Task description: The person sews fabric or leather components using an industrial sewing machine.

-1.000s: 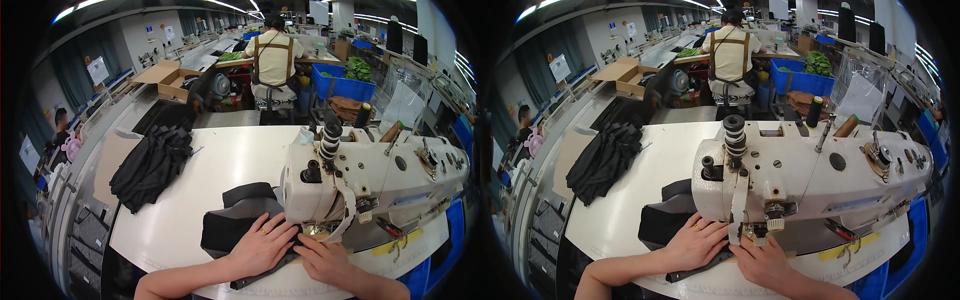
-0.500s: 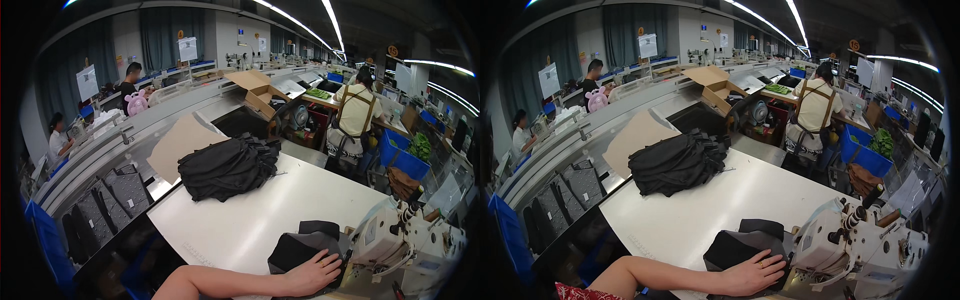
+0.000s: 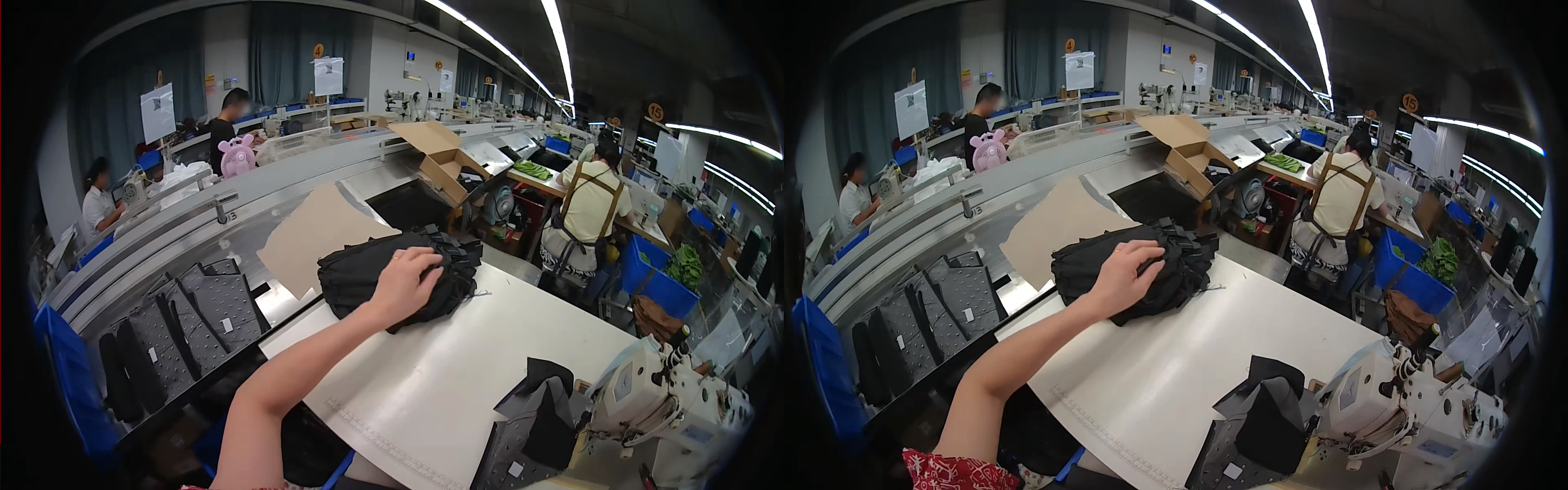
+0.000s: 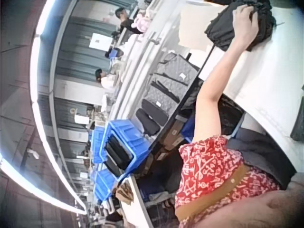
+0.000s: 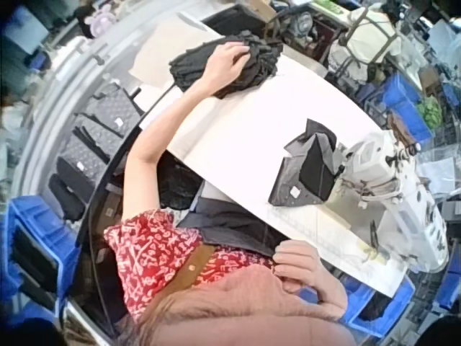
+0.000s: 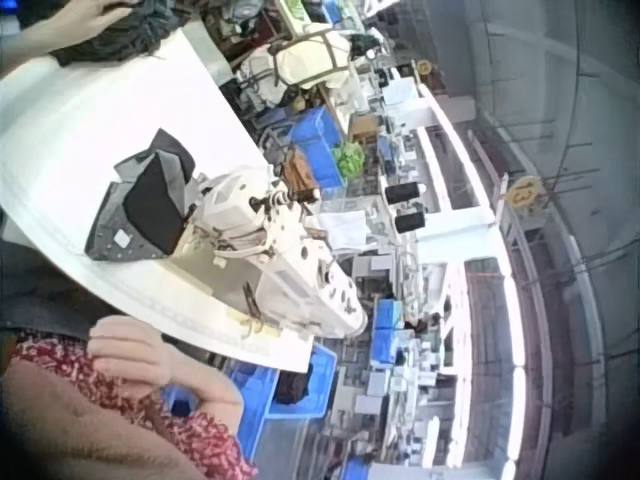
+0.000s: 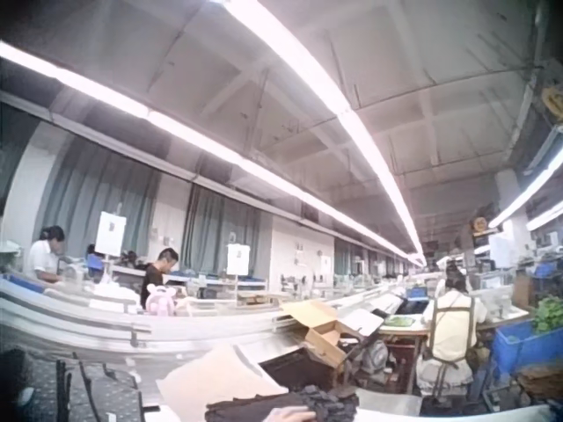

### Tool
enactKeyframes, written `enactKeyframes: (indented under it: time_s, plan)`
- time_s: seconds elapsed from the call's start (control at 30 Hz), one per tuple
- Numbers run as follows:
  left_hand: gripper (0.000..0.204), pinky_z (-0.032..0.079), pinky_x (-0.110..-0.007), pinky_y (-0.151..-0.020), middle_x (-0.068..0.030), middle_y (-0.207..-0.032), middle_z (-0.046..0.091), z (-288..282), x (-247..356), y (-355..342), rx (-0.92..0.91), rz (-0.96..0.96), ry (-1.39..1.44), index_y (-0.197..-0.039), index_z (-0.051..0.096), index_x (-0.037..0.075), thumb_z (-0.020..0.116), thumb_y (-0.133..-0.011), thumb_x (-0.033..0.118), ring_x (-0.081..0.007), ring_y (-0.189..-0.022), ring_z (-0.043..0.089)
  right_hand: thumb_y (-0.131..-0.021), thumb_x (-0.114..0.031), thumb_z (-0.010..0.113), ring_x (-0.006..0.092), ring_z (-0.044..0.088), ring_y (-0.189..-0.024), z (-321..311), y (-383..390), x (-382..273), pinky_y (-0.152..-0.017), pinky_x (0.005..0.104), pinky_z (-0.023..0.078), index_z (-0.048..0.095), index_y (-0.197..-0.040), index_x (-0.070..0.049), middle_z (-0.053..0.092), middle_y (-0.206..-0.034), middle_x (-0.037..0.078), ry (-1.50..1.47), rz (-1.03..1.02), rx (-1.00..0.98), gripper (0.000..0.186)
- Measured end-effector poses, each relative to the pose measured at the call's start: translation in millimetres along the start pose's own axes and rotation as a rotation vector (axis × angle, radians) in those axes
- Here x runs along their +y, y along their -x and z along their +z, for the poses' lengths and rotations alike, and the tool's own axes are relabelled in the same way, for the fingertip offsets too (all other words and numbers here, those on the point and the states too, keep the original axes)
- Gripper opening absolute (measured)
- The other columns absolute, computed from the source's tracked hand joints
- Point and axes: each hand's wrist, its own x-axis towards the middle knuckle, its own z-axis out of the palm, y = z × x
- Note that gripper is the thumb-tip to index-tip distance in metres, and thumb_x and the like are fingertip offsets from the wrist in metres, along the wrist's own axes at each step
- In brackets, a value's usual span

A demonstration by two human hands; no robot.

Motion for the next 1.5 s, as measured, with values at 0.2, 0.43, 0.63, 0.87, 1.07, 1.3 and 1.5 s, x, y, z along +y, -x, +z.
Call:
enactKeyframes:
  time_s: [0.2, 0.43, 0.63, 0.87, 1.07, 1.3, 1.5]
  plan:
    - [0.041, 0.05, -0.043, -0.088, -0.0147, -0.111, 0.064, 26.6, -99.5, -9.4, -0.251, -0.275, -0.253, -0.116, 0.065, 0.007, 0.07, -0.085, 0.033, -0.0331, -0.101, 0.062, -0.103, -0.042, 0.038, 0.0425, 0.029, -0.141, 4.9, -27.5, 92.1, -0.113, 0.0501, 0.026, 0.031, -0.146, 0.004, 0.026, -0.153, 0.029, 0.649, 0.173, 0.565, 0.063]
    - [0.019, 0.047, -0.022, -0.068, 0.0018, -0.086, 0.066, -29.1, -101.2, -26.4, 0.499, -0.754, 1.037, -0.098, 0.07, 0.003, 0.07, -0.092, 0.02, -0.0051, -0.076, 0.058, -0.092, -0.031, 0.058, 0.0424, 0.023, -0.144, 8.1, -30.3, 159.6, -0.116, 0.055, 0.016, 0.037, -0.146, -0.004, 0.028, -0.155, 0.022, 0.86, 0.513, 0.078, 0.064]
    - [0.04, 0.05, -0.023, -0.082, -0.0024, -0.101, 0.063, -101.4, -15.0, -20.2, 0.322, -0.365, 1.177, -0.129, 0.05, 0.002, 0.065, -0.092, 0.003, -0.0084, -0.092, 0.06, -0.09, -0.006, 0.06, 0.0367, 0.05, -0.127, 4.1, -31.0, 137.1, -0.104, 0.0405, 0.041, 0.059, -0.124, 0.002, 0.052, -0.138, 0.022, 0.627, 0.072, 0.522, 0.034]
    - [0.065, 0.047, -0.021, -0.087, 0.0019, -0.097, 0.057, -66.3, 134.9, 58.6, -0.322, -0.447, 1.514, -0.145, 0.039, 0.005, 0.067, -0.087, -0.007, -0.0056, -0.096, 0.057, -0.096, -0.002, 0.054, 0.0207, 0.047, -0.13, 4.9, -89.4, 97.8, -0.109, 0.0335, 0.036, 0.03, -0.149, -0.002, 0.041, -0.148, 0.012, -0.009, 0.154, 0.717, 0.058]
    - [0.048, 0.045, -0.017, -0.077, 0.001, -0.103, 0.062, -52.2, 175.5, 90.1, -0.542, -0.63, 1.543, -0.135, 0.053, 0.004, 0.068, -0.09, 0.001, -0.0019, -0.089, 0.055, -0.09, 0.003, 0.065, 0.0031, 0.053, -0.081, 15.6, -91.6, 90.9, -0.07, 0.0176, 0.043, 0.061, -0.112, 0.0, 0.053, -0.093, -0.003, 0.184, 0.133, 0.879, 0.022]
    - [0.025, 0.044, -0.019, -0.074, 0.0011, -0.099, 0.064, -81.9, 159.2, 87.6, -0.693, -0.483, 1.61, -0.116, 0.067, 0.003, 0.067, -0.091, 0.003, -0.0035, -0.084, 0.055, -0.093, 0.005, 0.061, 0.0043, 0.053, -0.084, 17.5, -70.3, 82.4, -0.075, 0.0184, 0.042, 0.061, -0.1, 0.0, 0.054, -0.092, -0.003, -0.258, 0.125, 0.938, 0.009]
    - [0.033, 0.044, -0.021, -0.086, 0.002, -0.102, 0.062, -91.3, 167.3, 86.5, -0.631, -0.226, 1.052, -0.12, 0.066, 0.005, 0.073, -0.088, 0.007, -0.0058, -0.092, 0.054, -0.093, 0.005, 0.061, 0.0046, 0.051, -0.086, 19.9, -64.9, 90.1, -0.074, 0.0181, 0.041, 0.06, -0.105, 0.002, 0.051, -0.097, -0.001, -0.114, 0.118, 0.91, 0.012]
